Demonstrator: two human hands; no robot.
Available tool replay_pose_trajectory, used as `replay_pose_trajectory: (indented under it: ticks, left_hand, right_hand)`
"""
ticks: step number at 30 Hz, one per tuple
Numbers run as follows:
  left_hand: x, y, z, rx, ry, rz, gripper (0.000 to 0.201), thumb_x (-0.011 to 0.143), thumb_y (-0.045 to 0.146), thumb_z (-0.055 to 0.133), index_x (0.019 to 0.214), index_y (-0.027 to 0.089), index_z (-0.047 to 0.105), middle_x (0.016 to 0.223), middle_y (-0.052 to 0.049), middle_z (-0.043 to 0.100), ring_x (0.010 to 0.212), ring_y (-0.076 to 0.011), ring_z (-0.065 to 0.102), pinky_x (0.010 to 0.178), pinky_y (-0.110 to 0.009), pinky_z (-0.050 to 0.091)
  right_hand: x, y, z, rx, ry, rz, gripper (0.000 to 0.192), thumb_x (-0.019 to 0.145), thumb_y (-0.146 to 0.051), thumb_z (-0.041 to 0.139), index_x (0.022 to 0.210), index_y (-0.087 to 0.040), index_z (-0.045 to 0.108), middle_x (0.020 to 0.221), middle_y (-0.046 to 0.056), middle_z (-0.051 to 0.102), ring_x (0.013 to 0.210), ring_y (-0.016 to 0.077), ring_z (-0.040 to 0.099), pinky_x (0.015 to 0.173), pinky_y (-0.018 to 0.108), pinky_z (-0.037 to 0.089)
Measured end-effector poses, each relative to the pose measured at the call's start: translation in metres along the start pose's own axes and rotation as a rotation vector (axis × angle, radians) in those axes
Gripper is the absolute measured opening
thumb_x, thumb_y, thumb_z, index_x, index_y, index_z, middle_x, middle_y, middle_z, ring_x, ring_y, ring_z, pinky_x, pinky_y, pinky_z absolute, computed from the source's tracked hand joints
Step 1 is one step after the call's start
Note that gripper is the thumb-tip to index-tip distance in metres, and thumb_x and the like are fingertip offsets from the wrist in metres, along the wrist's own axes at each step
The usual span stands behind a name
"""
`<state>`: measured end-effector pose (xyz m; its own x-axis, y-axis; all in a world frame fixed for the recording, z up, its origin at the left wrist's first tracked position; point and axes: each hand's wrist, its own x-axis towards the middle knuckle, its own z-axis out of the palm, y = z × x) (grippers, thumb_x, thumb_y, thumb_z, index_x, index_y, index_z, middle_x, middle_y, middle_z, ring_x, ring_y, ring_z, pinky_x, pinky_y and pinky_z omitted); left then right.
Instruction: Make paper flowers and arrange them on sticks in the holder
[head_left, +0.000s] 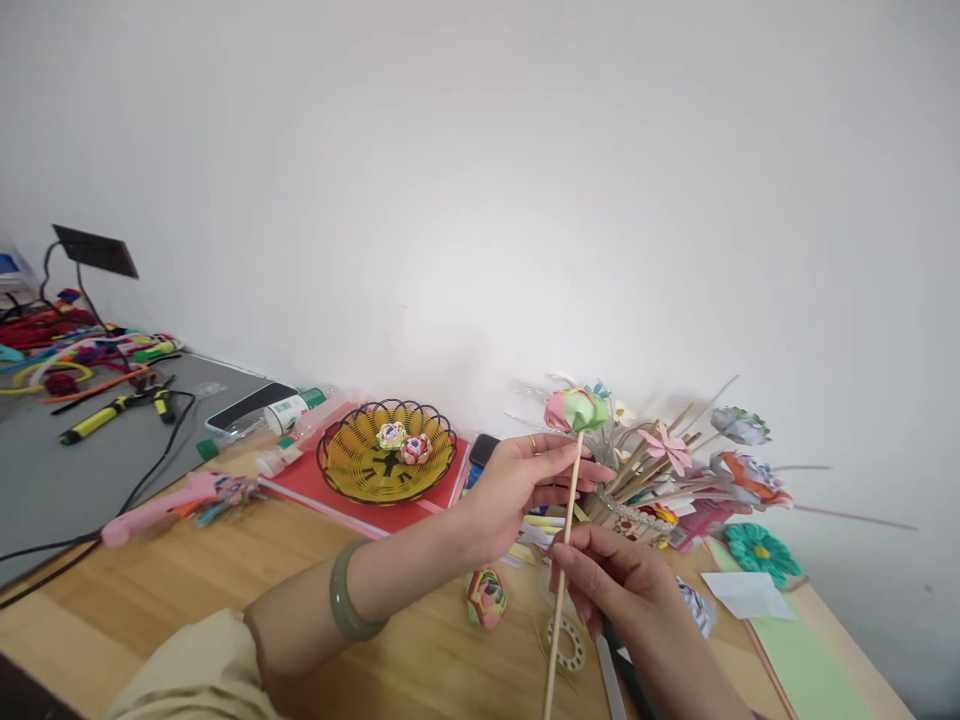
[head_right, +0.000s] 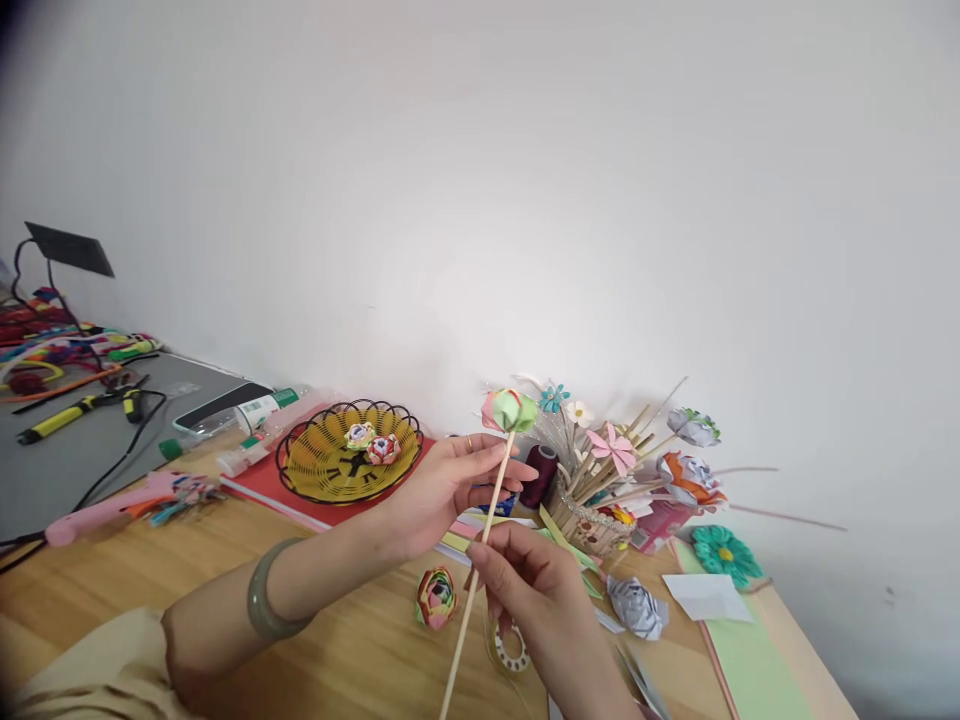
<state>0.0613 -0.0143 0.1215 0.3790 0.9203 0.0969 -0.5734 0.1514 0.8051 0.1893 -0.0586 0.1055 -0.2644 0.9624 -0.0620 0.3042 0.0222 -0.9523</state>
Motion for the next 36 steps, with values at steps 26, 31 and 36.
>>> replay_pose_trajectory:
  ticks: [26, 31, 36]
  left_hand:
    - [-0.002, 0.009, 0.006, 0.126, -0.304, 0.049, 0.058, 0.064, 0.005, 0.061, 0.118, 0.021, 0.048, 0.118, -0.007, 0.060, 0.107, -0.0187, 0.054, 0.093, -0.032, 0.036]
    - [0.005, -0.004, -0.009, 0.328, -0.089, -0.074, 0.038, 0.067, 0.007, 0.056, 0.103, 0.018, 0.057, 0.107, -0.009, 0.065, 0.101, -0.0186, 0.057, 0.088, -0.032, 0.038]
    - [0.016, -0.015, -0.016, 0.470, -0.069, -0.091, 0.021, 0.070, 0.012, 0.053, 0.087, 0.016, 0.063, 0.094, -0.007, 0.068, 0.093, -0.0168, 0.059, 0.082, -0.028, 0.040]
  right_hand:
    - [-0.008, 0.023, -0.027, -0.699, 0.408, -0.638, 0.021, 0.088, -0.029, 0.046, 0.073, -0.021, 0.056, 0.064, 0.000, 0.064, 0.053, 0.0122, 0.058, 0.049, 0.020, 0.045]
    - [-0.032, 0.022, -0.071, -0.743, 0.669, -0.504, 0.023, 0.084, -0.042, 0.049, 0.082, -0.023, 0.061, 0.070, 0.001, 0.070, 0.057, 0.0163, 0.065, 0.050, 0.024, 0.049]
    - [-0.048, 0.023, -0.113, -0.769, 0.970, -0.373, 0.035, 0.083, -0.050, 0.043, 0.092, -0.021, 0.061, 0.073, 0.004, 0.071, 0.065, 0.0221, 0.068, 0.055, 0.031, 0.052]
